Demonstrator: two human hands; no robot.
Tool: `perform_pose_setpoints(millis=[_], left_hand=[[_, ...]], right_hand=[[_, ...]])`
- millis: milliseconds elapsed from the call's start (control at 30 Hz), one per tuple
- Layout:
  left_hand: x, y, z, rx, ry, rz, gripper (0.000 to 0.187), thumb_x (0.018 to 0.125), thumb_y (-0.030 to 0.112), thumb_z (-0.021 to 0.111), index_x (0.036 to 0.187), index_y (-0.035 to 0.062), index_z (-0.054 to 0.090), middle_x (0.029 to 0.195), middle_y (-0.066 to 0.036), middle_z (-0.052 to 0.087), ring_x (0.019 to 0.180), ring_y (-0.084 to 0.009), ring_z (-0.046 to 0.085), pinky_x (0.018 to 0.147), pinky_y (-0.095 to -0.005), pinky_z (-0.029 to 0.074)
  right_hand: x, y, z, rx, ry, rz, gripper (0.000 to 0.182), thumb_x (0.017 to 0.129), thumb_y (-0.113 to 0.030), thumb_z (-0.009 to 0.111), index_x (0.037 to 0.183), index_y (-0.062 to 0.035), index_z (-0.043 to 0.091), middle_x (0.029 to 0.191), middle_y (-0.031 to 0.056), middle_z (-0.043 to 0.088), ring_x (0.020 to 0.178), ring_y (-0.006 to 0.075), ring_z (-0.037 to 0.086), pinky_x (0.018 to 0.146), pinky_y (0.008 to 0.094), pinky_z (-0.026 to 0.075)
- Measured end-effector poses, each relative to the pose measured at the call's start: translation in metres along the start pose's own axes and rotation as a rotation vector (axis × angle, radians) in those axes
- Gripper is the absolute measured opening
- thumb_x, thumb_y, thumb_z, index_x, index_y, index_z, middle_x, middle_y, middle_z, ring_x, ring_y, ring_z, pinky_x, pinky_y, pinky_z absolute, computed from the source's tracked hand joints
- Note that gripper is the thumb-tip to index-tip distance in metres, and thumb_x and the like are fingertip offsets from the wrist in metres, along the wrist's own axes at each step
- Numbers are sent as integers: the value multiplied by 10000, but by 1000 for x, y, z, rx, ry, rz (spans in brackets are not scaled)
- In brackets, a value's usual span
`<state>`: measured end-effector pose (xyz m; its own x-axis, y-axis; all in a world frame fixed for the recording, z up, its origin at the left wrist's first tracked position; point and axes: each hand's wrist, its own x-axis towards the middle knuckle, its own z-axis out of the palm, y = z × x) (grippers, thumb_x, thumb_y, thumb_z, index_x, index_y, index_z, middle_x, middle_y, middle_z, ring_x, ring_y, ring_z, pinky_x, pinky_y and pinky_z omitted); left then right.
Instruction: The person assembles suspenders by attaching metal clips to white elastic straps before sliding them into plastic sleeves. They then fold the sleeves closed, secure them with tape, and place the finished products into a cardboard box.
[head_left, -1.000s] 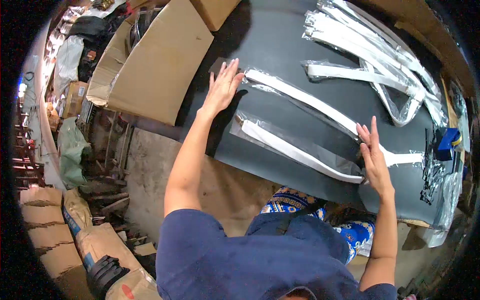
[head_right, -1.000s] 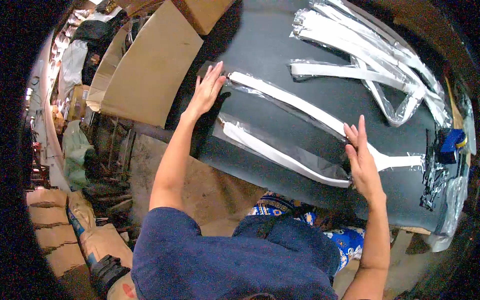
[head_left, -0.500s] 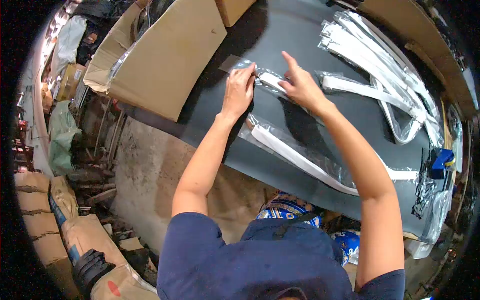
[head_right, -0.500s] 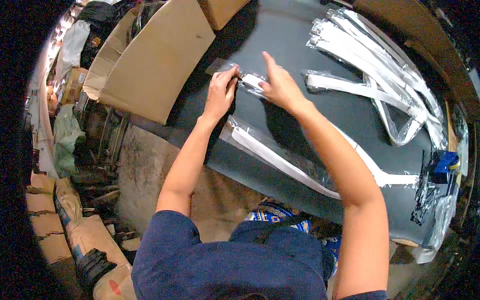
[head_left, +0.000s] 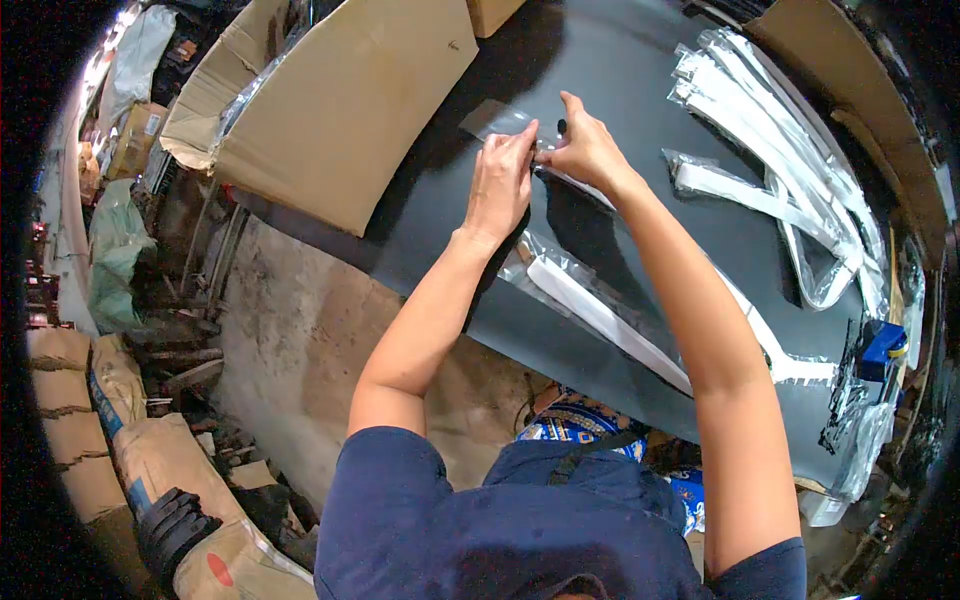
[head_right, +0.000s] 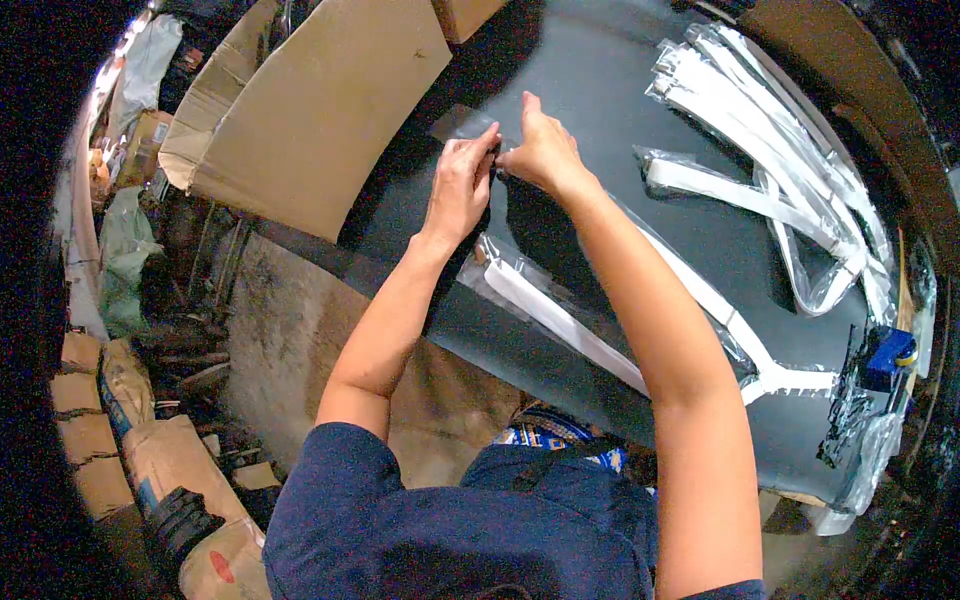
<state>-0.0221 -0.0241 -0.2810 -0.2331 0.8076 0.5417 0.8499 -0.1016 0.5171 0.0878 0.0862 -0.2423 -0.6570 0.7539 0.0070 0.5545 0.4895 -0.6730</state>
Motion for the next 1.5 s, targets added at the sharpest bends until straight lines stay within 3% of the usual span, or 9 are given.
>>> perform_pose_setpoints(millis=[267, 333, 633, 833, 967, 1100, 1367, 1467, 1500], left_hand=[[-5, -5, -4, -9, 57, -17, 399, 840, -16, 594, 1239, -6, 571, 1107, -177, 641, 1010, -316, 566, 906, -389, 456], [-5, -5, -5, -16, 56, -28, 389, 844, -7, 595, 1233, -7, 575, 1106, -176, 642, 1020, -318, 565, 909, -390, 455], [0, -4, -6, -48, 109, -116, 296, 894, 69, 586, 1180, 1, 624, 1104, -164, 655, 1021, -300, 605, 900, -362, 475], [11, 13, -18, -374, 72, -310, 342, 892, 152, 661, 1199, 6, 625, 1028, -93, 689, 884, -120, 634, 801, -265, 500], [22, 18, -35, -917, -145, -598, 339, 876, 175, 694, 1129, -44, 637, 1016, -104, 676, 891, -126, 645, 804, -251, 526], [32, 25, -53, -1056, -327, -701, 323, 871, 166, 696, 1119, -25, 615, 1020, -90, 664, 897, -157, 663, 800, -272, 545], [40, 20, -53, -925, -266, -650, 363, 899, 212, 668, 1159, -30, 598, 1008, -84, 671, 904, -156, 659, 795, -268, 531], [39, 22, -52, -831, -8, -423, 332, 916, 219, 638, 1147, -20, 632, 1012, -108, 693, 920, -162, 656, 799, -274, 512], [38, 37, -64, -450, -19, -298, 307, 921, 214, 622, 1125, -14, 648, 998, -129, 699, 901, -171, 661, 792, -287, 510]], right_hand=[[1, -3, 9, -88, 35, -67, 848, 658, -144, 742, 1380, 23, 330, 1038, 284, 635, 995, 423, 624, 861, 464, 505], [-3, -4, 7, 48, 114, -48, 880, 625, -122, 796, 1376, 25, 361, 927, 218, 647, 893, 318, 646, 806, 383, 496], [-1, 15, 10, 488, 62, -32, 794, 705, 14, 754, 1392, 21, 355, 821, 106, 664, 793, 152, 647, 716, 267, 507], [-20, 0, -6, 713, 73, -77, 806, 738, 36, 739, 1419, 14, 309, 840, 91, 649, 799, 130, 629, 729, 252, 515], [-30, -11, -13, 638, 129, -117, 815, 745, 18, 744, 1430, -7, 303, 841, 84, 639, 789, 127, 618, 715, 256, 513], [-41, -20, -20, 605, 161, -104, 833, 739, -2, 746, 1440, -34, 298, 821, 79, 640, 772, 117, 612, 713, 252, 508], [-56, -32, -25, 559, 286, -156, 861, 717, -5, 751, 1446, -63, 295, 781, 84, 663, 736, 114, 629, 721, 257, 508], [-60, -35, -26, 595, 262, -124, 867, 714, -3, 752, 1446, -66, 293, 790, 78, 667, 743, 120, 636, 739, 273, 510], [-60, -35, -25, 580, 286, -144, 869, 710, 1, 749, 1447, -69, 293, 788, 78, 668, 744, 124, 640, 749, 279, 511]])
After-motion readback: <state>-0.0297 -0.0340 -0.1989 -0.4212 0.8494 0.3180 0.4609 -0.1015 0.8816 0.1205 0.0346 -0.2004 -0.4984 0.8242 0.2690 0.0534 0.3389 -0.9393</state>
